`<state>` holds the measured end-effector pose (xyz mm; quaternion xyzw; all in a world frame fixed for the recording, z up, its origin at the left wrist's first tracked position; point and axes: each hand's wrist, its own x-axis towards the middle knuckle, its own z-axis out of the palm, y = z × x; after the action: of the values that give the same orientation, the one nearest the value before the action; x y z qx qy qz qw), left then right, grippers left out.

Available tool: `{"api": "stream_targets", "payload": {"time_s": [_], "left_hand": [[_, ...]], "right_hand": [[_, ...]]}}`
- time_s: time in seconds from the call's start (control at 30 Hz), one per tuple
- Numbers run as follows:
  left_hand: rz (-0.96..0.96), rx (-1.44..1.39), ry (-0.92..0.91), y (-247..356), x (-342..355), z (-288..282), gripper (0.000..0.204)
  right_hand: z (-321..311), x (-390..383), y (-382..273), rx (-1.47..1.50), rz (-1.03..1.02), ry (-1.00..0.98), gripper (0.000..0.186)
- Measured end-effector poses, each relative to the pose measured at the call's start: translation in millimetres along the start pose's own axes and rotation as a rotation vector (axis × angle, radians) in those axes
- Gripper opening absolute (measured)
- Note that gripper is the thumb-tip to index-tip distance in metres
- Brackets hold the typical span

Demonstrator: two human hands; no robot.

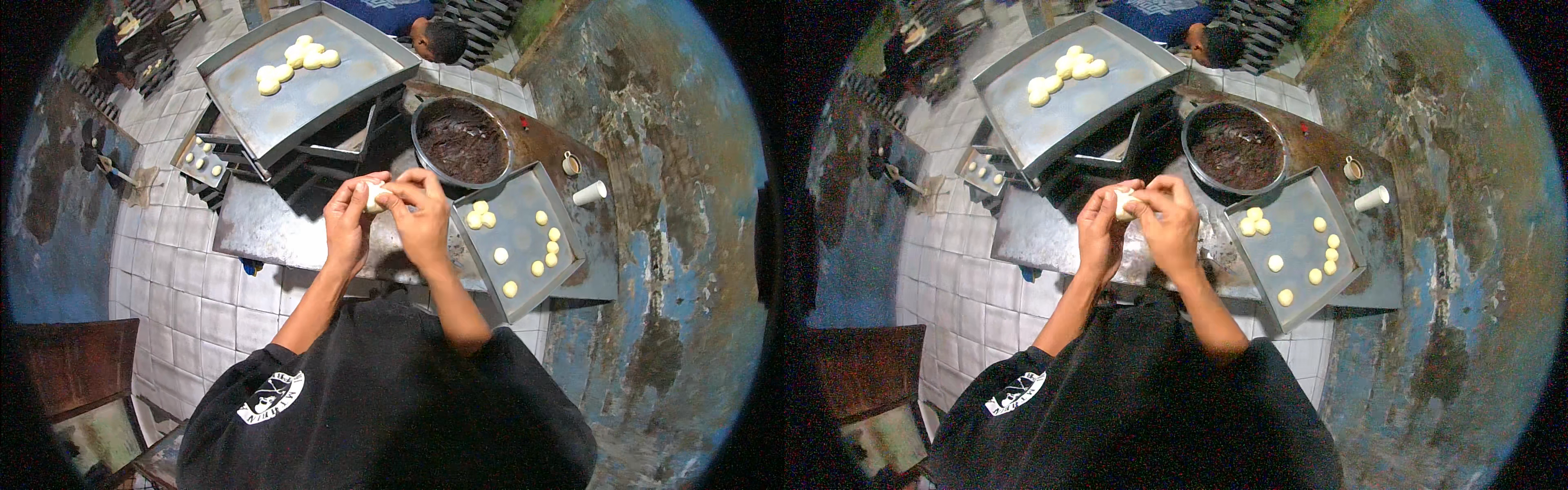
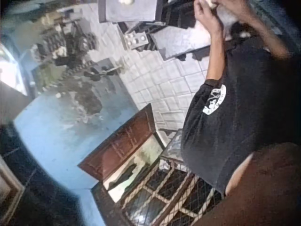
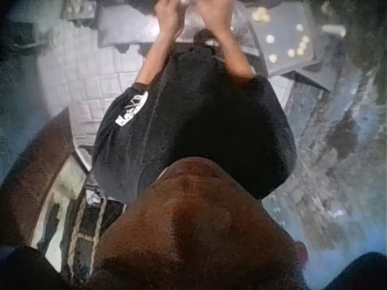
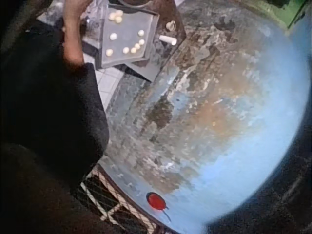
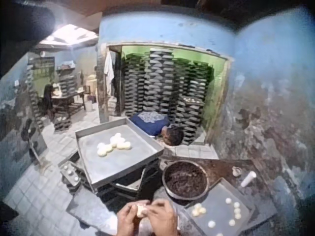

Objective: The person prepares buns by flattening dough by hand, adding a dark filling from a bowl with a spoon, sealing the dough around the filling, and placing the shaped buns onto metal trays.

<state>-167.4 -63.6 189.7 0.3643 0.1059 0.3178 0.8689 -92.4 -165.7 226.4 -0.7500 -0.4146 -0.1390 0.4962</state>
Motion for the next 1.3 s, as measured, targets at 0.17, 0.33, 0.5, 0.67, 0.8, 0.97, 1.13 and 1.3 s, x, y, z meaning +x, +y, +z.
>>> {"api": "stream_targets", "payload": {"time_s": [0.17, 0.33, 0.5, 0.67, 0.8, 0.97, 1.13, 1.3], "left_hand": [[0.041, 0.054, -0.158, -17, -3, 28, 0.032], [-0.052, -0.060, 0.044, -46, -8, 37, 0.029], [-0.092, -0.075, 0.202, -56, -12, 63, 0.026], [0.037, 0.062, 0.061, -66, -15, 69, 0.029], [0.163, 0.193, 0.069, -74, -12, 69, 0.027], [0.128, 0.196, 0.365, -66, 3, 54, 0.022], [-0.028, 0.087, 0.405, -27, 11, 35, 0.022], [0.234, 0.492, 0.304, 18, 19, 19, 0.030]], "right_hand": [[-26, 4, 33, 0.679, 0.561, -0.151, 0.011], [-43, -5, 52, 0.527, 0.368, -0.141, 0.022], [-49, -15, 61, 0.308, 0.126, -0.057, 0.025], [-61, -2, 71, 0.375, 0.264, -0.065, 0.022], [-58, -4, 70, 0.759, 0.547, -0.209, 0.019], [-44, 1, 36, 0.509, 0.364, -0.182, 0.017], [-13, 6, 28, 0.431, 0.160, -0.207, 0.024], [28, 27, 13, 0.559, 0.345, -0.277, 0.030]]}}
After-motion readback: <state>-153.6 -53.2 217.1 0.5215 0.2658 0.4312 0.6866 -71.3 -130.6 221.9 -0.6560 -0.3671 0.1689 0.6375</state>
